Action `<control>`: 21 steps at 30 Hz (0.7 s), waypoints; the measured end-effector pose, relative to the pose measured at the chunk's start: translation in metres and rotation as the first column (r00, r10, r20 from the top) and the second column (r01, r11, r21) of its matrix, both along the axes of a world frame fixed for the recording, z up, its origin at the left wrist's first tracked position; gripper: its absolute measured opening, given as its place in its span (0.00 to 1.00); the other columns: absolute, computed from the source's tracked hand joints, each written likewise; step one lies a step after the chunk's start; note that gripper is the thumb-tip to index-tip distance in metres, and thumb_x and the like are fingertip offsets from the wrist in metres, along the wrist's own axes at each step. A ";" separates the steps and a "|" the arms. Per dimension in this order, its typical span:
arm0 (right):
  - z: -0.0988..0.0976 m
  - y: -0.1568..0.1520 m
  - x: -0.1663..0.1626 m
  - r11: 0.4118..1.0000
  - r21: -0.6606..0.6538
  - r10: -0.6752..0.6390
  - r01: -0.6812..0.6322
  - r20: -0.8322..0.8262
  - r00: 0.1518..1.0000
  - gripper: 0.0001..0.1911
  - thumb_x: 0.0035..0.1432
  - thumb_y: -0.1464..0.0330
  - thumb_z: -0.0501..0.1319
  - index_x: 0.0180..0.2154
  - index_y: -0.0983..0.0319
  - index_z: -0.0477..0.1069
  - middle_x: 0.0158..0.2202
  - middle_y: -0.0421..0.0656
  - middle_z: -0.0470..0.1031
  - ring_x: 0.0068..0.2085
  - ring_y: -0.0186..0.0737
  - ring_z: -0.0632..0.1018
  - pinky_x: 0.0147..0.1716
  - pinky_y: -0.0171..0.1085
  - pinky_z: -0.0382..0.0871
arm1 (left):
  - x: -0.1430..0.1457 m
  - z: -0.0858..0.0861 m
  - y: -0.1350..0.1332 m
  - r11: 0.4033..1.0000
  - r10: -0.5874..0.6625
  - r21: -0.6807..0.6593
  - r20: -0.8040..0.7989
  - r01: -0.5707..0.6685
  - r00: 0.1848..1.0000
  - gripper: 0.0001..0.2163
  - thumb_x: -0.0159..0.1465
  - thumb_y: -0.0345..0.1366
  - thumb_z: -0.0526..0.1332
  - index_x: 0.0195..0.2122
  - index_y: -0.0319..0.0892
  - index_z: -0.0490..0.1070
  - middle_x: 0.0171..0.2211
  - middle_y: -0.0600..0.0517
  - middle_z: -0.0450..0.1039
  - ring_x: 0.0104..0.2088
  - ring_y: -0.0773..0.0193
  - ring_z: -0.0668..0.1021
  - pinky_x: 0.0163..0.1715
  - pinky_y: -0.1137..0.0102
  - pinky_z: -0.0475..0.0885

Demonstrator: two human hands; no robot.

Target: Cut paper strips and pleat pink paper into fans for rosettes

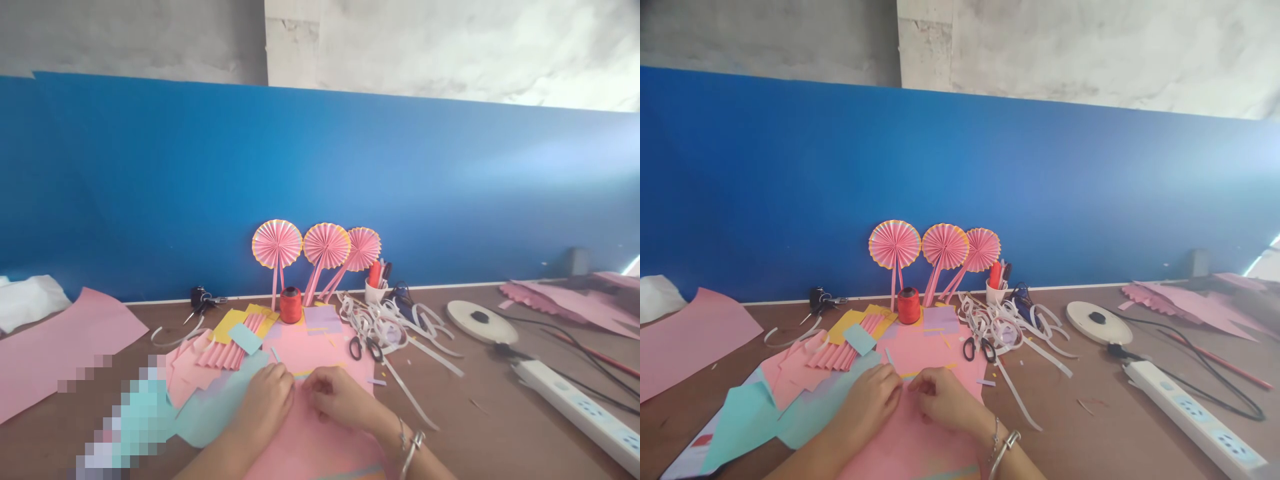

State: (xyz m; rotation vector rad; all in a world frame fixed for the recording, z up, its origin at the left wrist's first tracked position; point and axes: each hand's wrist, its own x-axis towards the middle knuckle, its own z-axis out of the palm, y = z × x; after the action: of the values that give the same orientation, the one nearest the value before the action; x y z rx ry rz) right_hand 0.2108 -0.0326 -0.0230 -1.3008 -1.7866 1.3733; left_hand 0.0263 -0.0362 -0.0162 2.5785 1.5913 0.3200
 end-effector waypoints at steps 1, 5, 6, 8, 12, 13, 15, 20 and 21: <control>0.003 -0.001 -0.001 1.000 -0.008 0.007 -0.007 0.001 1.000 0.15 0.45 0.78 0.54 0.35 0.64 0.74 0.19 0.35 0.69 0.21 0.30 0.73 0.20 0.27 0.63 | 0.000 -0.001 0.000 1.000 -0.001 0.004 -0.001 0.001 1.000 0.11 0.61 0.24 0.51 0.30 0.40 0.72 0.32 0.49 0.73 0.37 0.58 0.74 0.37 0.66 0.67; 0.009 -0.005 -0.002 0.999 -0.014 0.040 -0.040 -0.019 0.999 0.14 0.45 0.77 0.54 0.34 0.64 0.74 0.19 0.35 0.69 0.21 0.30 0.72 0.21 0.27 0.63 | 0.000 0.001 0.000 1.000 0.018 0.012 0.001 -0.018 1.000 0.10 0.61 0.24 0.52 0.30 0.41 0.72 0.33 0.50 0.72 0.38 0.59 0.75 0.37 0.67 0.68; 0.009 -0.005 -0.001 0.999 -0.014 0.042 -0.042 -0.026 0.999 0.14 0.45 0.77 0.54 0.34 0.64 0.74 0.19 0.35 0.69 0.21 0.29 0.71 0.21 0.27 0.63 | 0.000 0.001 0.000 1.000 0.021 0.012 -0.005 -0.021 1.000 0.11 0.61 0.24 0.52 0.30 0.41 0.71 0.33 0.50 0.72 0.37 0.59 0.75 0.37 0.67 0.68; 0.006 -0.005 -0.001 0.999 -0.009 0.038 -0.039 -0.041 0.998 0.13 0.46 0.77 0.55 0.34 0.64 0.73 0.19 0.35 0.69 0.21 0.29 0.72 0.21 0.27 0.63 | 0.000 0.000 0.002 1.000 0.024 0.009 -0.019 -0.024 1.000 0.12 0.61 0.22 0.50 0.30 0.40 0.71 0.33 0.49 0.72 0.37 0.60 0.75 0.36 0.67 0.68; 0.002 -0.004 -0.002 0.999 -0.010 0.039 -0.039 -0.038 0.999 0.12 0.48 0.75 0.55 0.35 0.64 0.73 0.20 0.35 0.69 0.21 0.31 0.72 0.22 0.29 0.65 | -0.003 -0.002 0.004 0.999 0.027 0.034 0.061 -0.029 0.998 0.12 0.60 0.22 0.49 0.29 0.40 0.69 0.31 0.48 0.71 0.34 0.59 0.75 0.35 0.66 0.68; 0.003 -0.003 -0.003 1.000 0.003 0.013 -0.013 -0.030 0.999 0.12 0.49 0.75 0.55 0.35 0.64 0.73 0.21 0.36 0.70 0.20 0.31 0.72 0.21 0.30 0.65 | -0.003 -0.001 0.004 0.998 0.026 0.045 0.138 -0.033 0.990 0.11 0.59 0.23 0.49 0.29 0.40 0.69 0.31 0.49 0.71 0.34 0.59 0.74 0.36 0.65 0.68; 0.008 -0.002 -0.004 0.989 0.125 -0.078 0.082 -0.038 0.996 0.13 0.50 0.74 0.54 0.37 0.63 0.73 0.27 0.40 0.73 0.25 0.34 0.74 0.24 0.32 0.68 | -0.002 0.005 0.002 0.998 0.021 0.042 0.373 -0.040 0.928 0.09 0.59 0.25 0.50 0.29 0.41 0.68 0.31 0.50 0.71 0.35 0.59 0.74 0.37 0.66 0.68; 0.025 -0.005 -0.001 0.859 0.490 -0.083 0.151 -0.158 0.984 0.21 0.50 0.73 0.57 0.48 0.58 0.71 0.52 0.47 0.70 0.55 0.45 0.69 0.53 0.43 0.64 | 0.005 0.026 -0.003 0.981 0.128 -0.190 0.788 0.040 0.603 0.08 0.60 0.37 0.53 0.26 0.43 0.66 0.28 0.52 0.70 0.33 0.61 0.74 0.36 0.69 0.69; 0.027 -0.006 -0.001 0.877 0.462 -0.070 0.135 -0.155 0.985 0.21 0.50 0.73 0.58 0.47 0.58 0.71 0.51 0.46 0.72 0.54 0.45 0.69 0.54 0.44 0.62 | 0.006 0.028 -0.004 0.973 0.150 -0.224 0.812 0.063 0.565 0.09 0.60 0.39 0.54 0.25 0.43 0.66 0.28 0.52 0.70 0.33 0.61 0.73 0.36 0.69 0.68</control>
State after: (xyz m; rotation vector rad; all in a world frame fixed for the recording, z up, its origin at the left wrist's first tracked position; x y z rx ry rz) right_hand 0.2099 -0.0383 0.0039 -0.9955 -1.7825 0.8649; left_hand 0.0328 -0.0402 0.0119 1.7227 1.1969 1.0919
